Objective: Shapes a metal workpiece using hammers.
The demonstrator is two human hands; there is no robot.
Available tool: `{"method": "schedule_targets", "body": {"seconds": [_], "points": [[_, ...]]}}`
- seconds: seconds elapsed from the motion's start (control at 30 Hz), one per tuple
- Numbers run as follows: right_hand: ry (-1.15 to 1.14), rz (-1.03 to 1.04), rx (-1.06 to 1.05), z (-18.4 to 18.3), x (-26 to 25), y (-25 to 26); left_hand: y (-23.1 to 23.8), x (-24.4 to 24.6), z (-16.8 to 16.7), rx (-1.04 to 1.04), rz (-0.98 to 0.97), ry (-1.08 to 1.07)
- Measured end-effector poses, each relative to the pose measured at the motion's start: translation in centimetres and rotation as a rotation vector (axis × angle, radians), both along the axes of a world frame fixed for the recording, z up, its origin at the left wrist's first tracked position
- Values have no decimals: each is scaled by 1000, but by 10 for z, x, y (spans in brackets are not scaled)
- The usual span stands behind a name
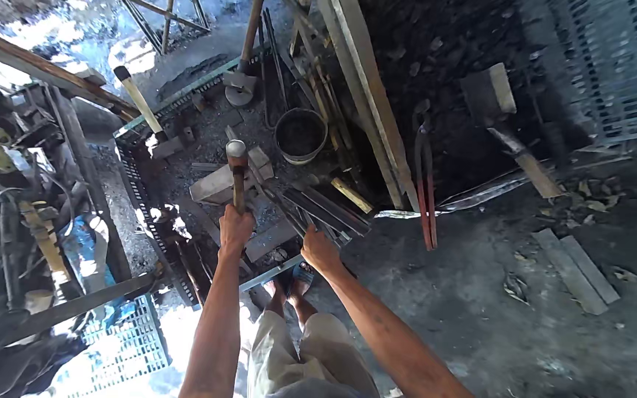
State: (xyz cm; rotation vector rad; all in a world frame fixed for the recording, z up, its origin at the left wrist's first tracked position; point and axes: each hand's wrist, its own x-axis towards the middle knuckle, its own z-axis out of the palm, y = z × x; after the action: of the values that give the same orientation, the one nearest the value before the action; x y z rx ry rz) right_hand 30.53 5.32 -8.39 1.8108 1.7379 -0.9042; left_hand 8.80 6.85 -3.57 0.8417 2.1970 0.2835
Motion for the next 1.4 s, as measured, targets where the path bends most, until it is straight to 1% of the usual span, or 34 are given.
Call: {"method": "schedule_targets", "body": {"seconds": [0.07,0.13,0.17,0.23,0.27,0.37,0.5,0.57,0.67,0.77,0.97,1.03,1.1,1.2,1.3,1.4], "points": [[-14,21,27,0,0,0,1,-2,2,36,-9,22],[-36,38,64,-3,-1,-3,4,2,-5,58,-10,43],[-45,40,75,-5,-3,-5,7,4,-12,43,-15,45],[-64,30,88,-8,-6,-8,13,3,-26,-56,-26,1],[-72,20,85,-9,-8,-10,15,0,-29,-107,-39,-28],[-73,-6,58,-6,-11,-8,22,-17,-31,-161,-112,-46],[51,-66,22,-14,-3,-10,24,-31,-25,-179,-190,-36],[154,-104,-10,-25,6,-9,25,-35,-23,-173,-200,-43],[251,-125,-68,-29,7,2,26,-41,-20,-183,-187,-75],[290,-84,-57,-31,3,16,25,-44,-22,-175,-160,-114],[284,11,-14,-39,2,38,24,-38,-34,-199,-157,-105],[282,25,17,-42,4,43,26,-34,-38,-200,-132,-111],[227,31,29,-39,4,44,23,-31,-41,-179,-75,-139],[28,51,19,-16,-7,50,26,-29,-31,-116,91,-247],[-66,104,19,4,-11,56,27,-24,-16,-54,235,-328],[-85,135,3,10,-7,65,25,-12,0,66,229,-202]]}}
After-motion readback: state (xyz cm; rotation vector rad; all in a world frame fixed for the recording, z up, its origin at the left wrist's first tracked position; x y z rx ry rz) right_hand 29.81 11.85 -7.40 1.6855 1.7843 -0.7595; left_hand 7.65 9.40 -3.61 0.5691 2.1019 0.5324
